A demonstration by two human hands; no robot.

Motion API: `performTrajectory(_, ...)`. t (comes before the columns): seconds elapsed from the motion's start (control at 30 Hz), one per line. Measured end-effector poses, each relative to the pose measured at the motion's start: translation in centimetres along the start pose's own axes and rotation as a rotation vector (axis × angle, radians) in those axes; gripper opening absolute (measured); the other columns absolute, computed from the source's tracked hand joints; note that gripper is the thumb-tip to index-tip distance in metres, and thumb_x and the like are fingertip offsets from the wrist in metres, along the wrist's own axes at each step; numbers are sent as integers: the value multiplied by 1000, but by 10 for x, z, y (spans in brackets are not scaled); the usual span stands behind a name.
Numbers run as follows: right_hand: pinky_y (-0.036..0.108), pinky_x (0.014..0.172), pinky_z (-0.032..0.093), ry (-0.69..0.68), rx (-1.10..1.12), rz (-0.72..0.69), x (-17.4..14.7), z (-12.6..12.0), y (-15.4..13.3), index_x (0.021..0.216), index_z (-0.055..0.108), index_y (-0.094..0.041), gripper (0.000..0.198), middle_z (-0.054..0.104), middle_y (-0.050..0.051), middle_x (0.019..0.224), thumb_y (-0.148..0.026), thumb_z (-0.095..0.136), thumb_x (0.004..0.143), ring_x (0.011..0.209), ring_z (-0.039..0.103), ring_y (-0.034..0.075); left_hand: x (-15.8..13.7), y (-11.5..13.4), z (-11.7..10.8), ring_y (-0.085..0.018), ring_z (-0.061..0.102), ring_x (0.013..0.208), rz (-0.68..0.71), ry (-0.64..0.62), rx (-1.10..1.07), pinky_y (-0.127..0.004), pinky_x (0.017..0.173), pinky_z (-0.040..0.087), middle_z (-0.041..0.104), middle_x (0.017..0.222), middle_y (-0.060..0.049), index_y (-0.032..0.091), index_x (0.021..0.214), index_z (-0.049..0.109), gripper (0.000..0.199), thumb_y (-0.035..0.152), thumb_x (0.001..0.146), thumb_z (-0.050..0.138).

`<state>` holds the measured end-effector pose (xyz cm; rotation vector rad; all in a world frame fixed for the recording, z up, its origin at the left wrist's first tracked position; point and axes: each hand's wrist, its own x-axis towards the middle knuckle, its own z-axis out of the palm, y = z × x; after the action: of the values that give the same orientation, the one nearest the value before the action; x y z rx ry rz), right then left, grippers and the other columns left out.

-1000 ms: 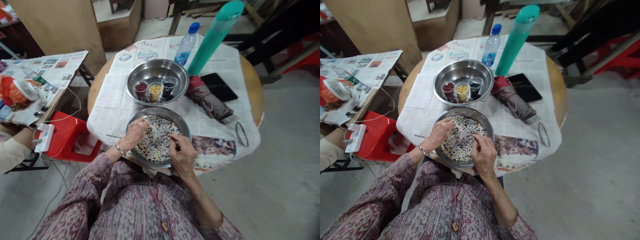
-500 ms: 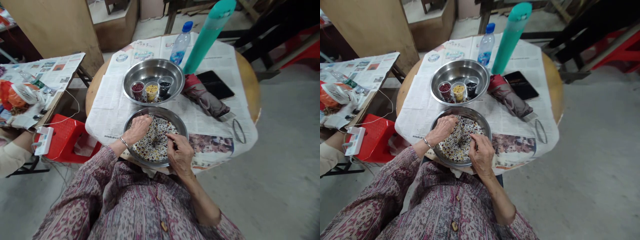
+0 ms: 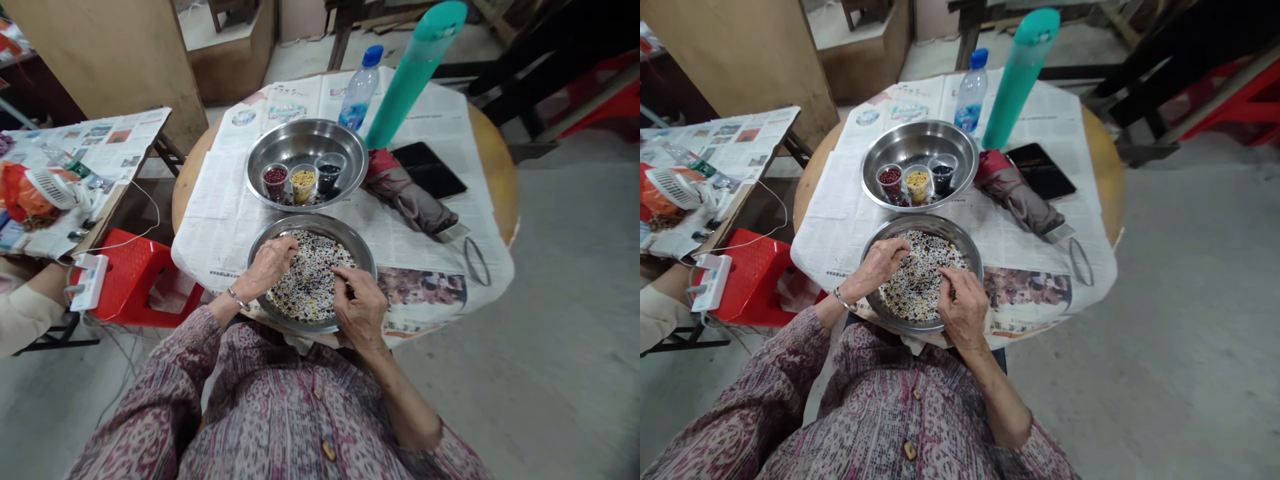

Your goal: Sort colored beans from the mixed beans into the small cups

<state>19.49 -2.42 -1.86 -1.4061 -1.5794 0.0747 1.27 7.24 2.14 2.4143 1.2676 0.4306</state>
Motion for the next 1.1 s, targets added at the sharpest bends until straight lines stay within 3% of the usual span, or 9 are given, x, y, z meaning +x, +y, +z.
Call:
performTrajectory(0.2, 35, 84, 55, 4, -15, -8, 0, 1, 0, 99, 70, -17, 19, 74, 8, 92, -13, 52, 94, 87, 69, 20, -21, 4, 7, -16, 63, 88, -1, -45, 130, -28, 83, 51, 67, 96, -6, 16, 101, 58, 23, 4, 92, 41)
performTrajectory(0.33, 35, 84, 55, 1, -18, 2, 0, 2, 0, 98, 70, -18, 20, 74, 8, 92, -15, 51, 94, 87, 69, 20, -24, 10, 6, -16, 63, 84, 34, -108, 182, -29, 83, 51, 67, 90, -5, 16, 97, 59, 20, 10, 97, 41)
performTrajectory(0.43, 36, 84, 54, -4, -8, 20, -1, 2, 0, 98, 71, -19, 21, 75, 7, 92, -16, 50, 94, 87, 69, 20, -22, 8, 2, -16, 65, 86, 37, -40, 66, -30, 86, 51, 70, 89, -4, 17, 96, 61, 19, 15, 99, 42)
performTrajectory(0.63, 37, 85, 55, -11, 7, 63, -1, 2, 0, 97, 71, -20, 22, 75, 8, 92, -18, 50, 94, 88, 69, 21, -24, -3, -2, -13, 63, 78, -20, 67, -28, -27, 77, 50, 68, 79, -2, 17, 85, 63, 17, 9, 91, 49)
performTrajectory(0.8, 38, 86, 55, -19, 17, 78, -2, 2, 0, 97, 72, -20, 23, 75, 8, 93, -18, 49, 93, 88, 69, 21, -33, 4, -5, -13, 62, 78, -28, -17, 9, -26, 77, 49, 68, 80, -1, 17, 83, 62, 12, 13, 91, 55)
performTrajectory(1.0, 37, 85, 55, -3, 6, 45, -2, 2, 0, 97, 71, -19, 22, 75, 8, 93, -16, 50, 93, 88, 69, 21, -33, 24, -5, -15, 65, 91, 2, -134, 139, -26, 84, 49, 71, 101, -3, 19, 102, 65, 18, 15, 97, 48)
performTrajectory(1.1, 36, 84, 55, 1, 13, 42, -1, 2, 0, 96, 71, -20, 22, 75, 7, 92, -17, 50, 93, 87, 69, 21, -31, 28, -3, -16, 65, 89, -24, -191, 230, -28, 80, 49, 71, 98, -3, 19, 101, 64, 20, 14, 97, 46)
